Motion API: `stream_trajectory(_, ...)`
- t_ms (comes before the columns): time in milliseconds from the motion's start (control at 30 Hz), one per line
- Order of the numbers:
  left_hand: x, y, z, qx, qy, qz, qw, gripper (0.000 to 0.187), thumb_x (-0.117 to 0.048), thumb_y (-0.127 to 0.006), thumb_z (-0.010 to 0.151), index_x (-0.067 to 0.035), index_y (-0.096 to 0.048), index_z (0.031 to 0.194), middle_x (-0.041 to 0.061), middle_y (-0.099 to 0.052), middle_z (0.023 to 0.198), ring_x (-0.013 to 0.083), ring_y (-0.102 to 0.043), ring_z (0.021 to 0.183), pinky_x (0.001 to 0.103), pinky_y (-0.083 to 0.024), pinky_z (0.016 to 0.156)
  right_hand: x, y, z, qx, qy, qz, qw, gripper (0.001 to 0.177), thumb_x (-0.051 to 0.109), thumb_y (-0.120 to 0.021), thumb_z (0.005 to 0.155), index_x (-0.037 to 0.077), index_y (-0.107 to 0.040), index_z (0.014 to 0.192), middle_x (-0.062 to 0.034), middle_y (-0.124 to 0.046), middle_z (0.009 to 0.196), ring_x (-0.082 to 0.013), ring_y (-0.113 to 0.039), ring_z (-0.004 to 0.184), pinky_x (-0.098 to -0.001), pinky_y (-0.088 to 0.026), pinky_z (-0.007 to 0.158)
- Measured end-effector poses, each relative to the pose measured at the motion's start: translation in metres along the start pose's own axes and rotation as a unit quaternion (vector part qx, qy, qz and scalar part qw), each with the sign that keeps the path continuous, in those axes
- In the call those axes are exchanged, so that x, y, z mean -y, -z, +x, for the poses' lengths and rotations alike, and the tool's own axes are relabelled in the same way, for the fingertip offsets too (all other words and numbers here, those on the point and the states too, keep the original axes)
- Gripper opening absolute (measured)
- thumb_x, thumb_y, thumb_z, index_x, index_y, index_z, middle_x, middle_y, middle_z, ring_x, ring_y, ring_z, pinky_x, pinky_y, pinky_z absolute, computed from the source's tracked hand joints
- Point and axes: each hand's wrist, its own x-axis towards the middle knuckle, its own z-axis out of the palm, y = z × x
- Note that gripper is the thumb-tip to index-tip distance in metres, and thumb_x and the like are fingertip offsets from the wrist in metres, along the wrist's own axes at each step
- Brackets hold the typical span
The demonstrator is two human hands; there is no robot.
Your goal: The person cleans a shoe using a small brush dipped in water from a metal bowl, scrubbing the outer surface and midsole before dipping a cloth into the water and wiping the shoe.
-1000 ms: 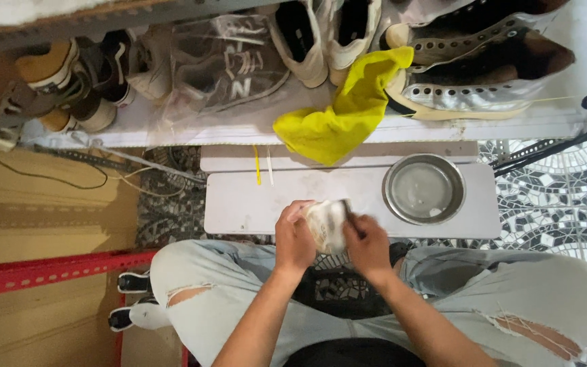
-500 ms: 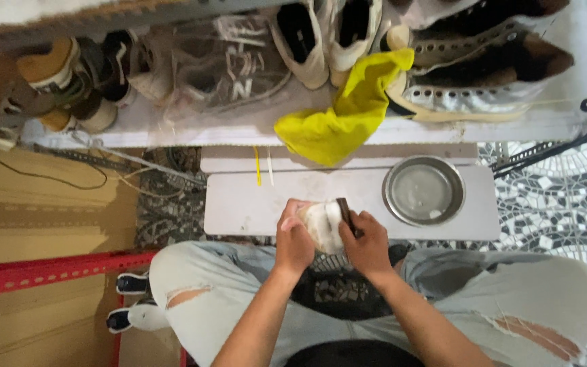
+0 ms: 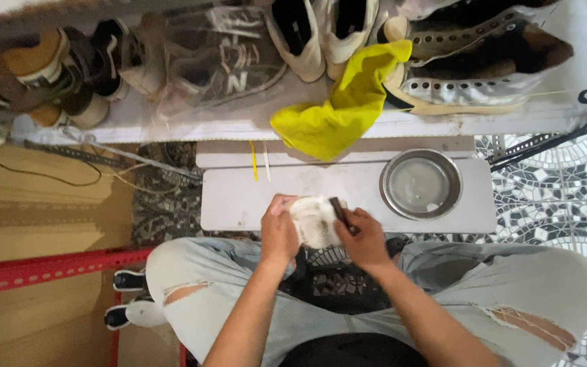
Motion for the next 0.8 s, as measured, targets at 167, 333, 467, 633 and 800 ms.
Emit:
stream_trajectory(167, -0.013, 0.033, 0.0, -0.007, 0.043, 0.063, 0.997, 0.043, -0.046, -0.056, 0.115, -0.012, -0.08, 0.121, 0.032, -0.078, 0.106, 0.0553, -0.075, 0.11, 0.062, -0.056, 0.097, -0.04, 0.042, 0.021, -0.09, -0.089, -0.039, 0.991, 0.035, 0.03, -0.074, 0.113, -0.003, -0.081, 0.12, -0.023, -0.074, 0.096, -0.0333, -0.074, 0.082, -0.0472, -0.057, 0.072)
stream_trajectory(333, 0.01, 0.06, 0.019, -0.025, 0.063, 0.042, 0.997, 0.036, -0.044, -0.067, 0.112, -0.014, -0.085, 0.12, 0.025, -0.083, 0.104, 0.0416, -0.078, 0.106, 0.054, -0.058, 0.097, -0.044, 0.039, 0.032, -0.108, -0.142, -0.161, 0.971, 0.039, 0.032, -0.076, 0.108, -0.003, -0.081, 0.124, -0.0279, -0.077, 0.108, -0.0417, -0.079, 0.093, -0.0526, -0.058, 0.079)
stream_trajectory(467, 0.024, 0.085, 0.032, -0.018, 0.045, 0.023, 0.999, 0.032, -0.037, -0.07, 0.113, -0.012, -0.088, 0.119, 0.024, -0.083, 0.104, 0.0364, -0.078, 0.098, 0.052, -0.059, 0.096, -0.032, 0.016, 0.038, -0.043, -0.12, -0.329, 0.936, 0.049, 0.032, -0.07, 0.107, -0.002, -0.076, 0.14, -0.0245, -0.076, 0.123, -0.0443, -0.08, 0.106, -0.0554, -0.065, 0.088)
stream_trajectory(633, 0.047, 0.087, 0.041, -0.044, 0.015, -0.032, 0.998, 0.023, -0.035, -0.08, 0.105, -0.014, -0.091, 0.108, 0.019, -0.084, 0.095, 0.0265, -0.075, 0.095, 0.046, -0.059, 0.092, -0.052, 0.002, 0.054, -0.027, -0.094, -0.437, 0.894, 0.047, 0.032, -0.066, 0.107, -0.002, -0.075, 0.138, -0.0221, -0.074, 0.127, -0.042, -0.083, 0.105, -0.0548, -0.066, 0.087)
stream_trajectory(800, 0.034, 0.068, 0.032, -0.075, 0.001, -0.024, 0.997, 0.018, -0.036, -0.084, 0.098, -0.019, -0.09, 0.095, 0.012, -0.083, 0.084, 0.0275, -0.08, 0.089, 0.041, -0.06, 0.087, -0.075, 0.006, 0.065, 0.065, -0.146, -0.147, 0.976, 0.05, 0.036, -0.072, 0.103, 0.0, -0.08, 0.135, -0.0281, -0.078, 0.117, -0.0473, -0.079, 0.109, -0.0554, -0.061, 0.088)
